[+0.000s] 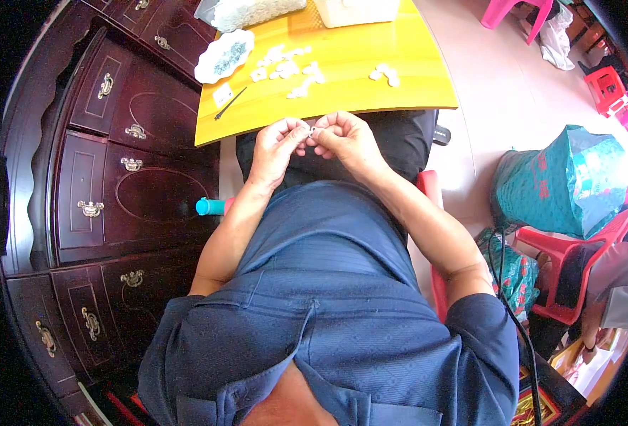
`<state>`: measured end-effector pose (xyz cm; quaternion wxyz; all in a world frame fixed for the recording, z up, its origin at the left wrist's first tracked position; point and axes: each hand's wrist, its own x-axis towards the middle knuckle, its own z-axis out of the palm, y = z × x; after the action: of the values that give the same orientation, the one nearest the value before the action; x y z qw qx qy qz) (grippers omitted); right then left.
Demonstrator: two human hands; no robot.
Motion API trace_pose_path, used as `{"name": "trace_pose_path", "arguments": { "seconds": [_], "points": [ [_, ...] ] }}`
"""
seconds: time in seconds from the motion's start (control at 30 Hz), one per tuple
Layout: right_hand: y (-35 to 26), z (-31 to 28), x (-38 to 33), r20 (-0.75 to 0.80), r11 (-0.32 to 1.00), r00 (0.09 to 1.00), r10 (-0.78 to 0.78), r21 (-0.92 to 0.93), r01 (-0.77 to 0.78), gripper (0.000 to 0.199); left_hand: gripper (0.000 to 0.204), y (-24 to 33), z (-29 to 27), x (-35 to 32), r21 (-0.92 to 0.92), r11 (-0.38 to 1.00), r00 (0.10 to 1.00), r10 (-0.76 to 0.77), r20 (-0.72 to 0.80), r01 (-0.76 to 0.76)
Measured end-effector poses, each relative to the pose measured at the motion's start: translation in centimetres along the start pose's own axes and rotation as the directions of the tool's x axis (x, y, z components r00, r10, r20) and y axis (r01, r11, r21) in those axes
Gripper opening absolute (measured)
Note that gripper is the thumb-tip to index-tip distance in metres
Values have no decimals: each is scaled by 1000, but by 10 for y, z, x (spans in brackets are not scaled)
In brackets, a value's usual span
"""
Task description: Assembling small white plastic components by hand at a workshop table.
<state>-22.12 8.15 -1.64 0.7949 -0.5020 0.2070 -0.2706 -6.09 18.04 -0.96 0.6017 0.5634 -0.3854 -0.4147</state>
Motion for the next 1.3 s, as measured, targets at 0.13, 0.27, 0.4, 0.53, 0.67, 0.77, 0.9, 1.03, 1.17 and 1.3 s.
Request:
{"name": "trace_pose_path", "arguments": {
  "seconds": [0.13, 0.27, 0.4, 0.53, 0.67, 0.77, 0.9, 1.03, 1.17, 1.3],
  "points": [
    [-2, 0, 1, -6, 1000, 1000, -1, -5, 1, 10, 18, -3, 0, 1, -98, 995, 999, -29, -27, 26],
    [-3, 1, 0, 1, 1000, 1000, -8, -4, 8, 10, 18, -4, -1, 0, -119, 993, 999, -17, -28, 13],
    [-1, 2, 0, 5, 1000, 1000, -12, 20, 12, 10, 18, -4, -1, 0, -82, 997, 1000, -4, -20, 2],
    [1, 2, 1, -20, 999, 999, -29, -14, 29, 11, 17, -3, -1, 0, 3, 1000, 1000, 17, -23, -17],
    [1, 7, 0, -96, 977, 990, -107, -194, 87, 10, 17, -5, 0, 1, 47, 999, 1000, 21, -21, -20],
    [2, 6, 1, -88, 969, 987, -132, -221, 110, 9, 16, -3, 1, 0, 71, 997, 999, 31, -17, -29],
    [1, 4, 1, -67, 953, 991, -115, -287, 92, 9, 16, -7, 1, 1, 81, 996, 999, 31, -17, -30],
    [4, 3, 4, -66, 969, 994, -81, -238, 64, 10, 17, -7, 0, 1, 69, 998, 1000, 1, -16, 0],
    [2, 5, 6, -53, 997, 997, -57, -61, 54, 11, 17, -1, -2, 1, -4, 998, 997, -62, -41, 62],
    [2, 4, 5, -40, 998, 998, -52, -50, 50, 11, 17, -3, -6, -1, -174, 980, 995, -100, -16, 96]
  ]
}}
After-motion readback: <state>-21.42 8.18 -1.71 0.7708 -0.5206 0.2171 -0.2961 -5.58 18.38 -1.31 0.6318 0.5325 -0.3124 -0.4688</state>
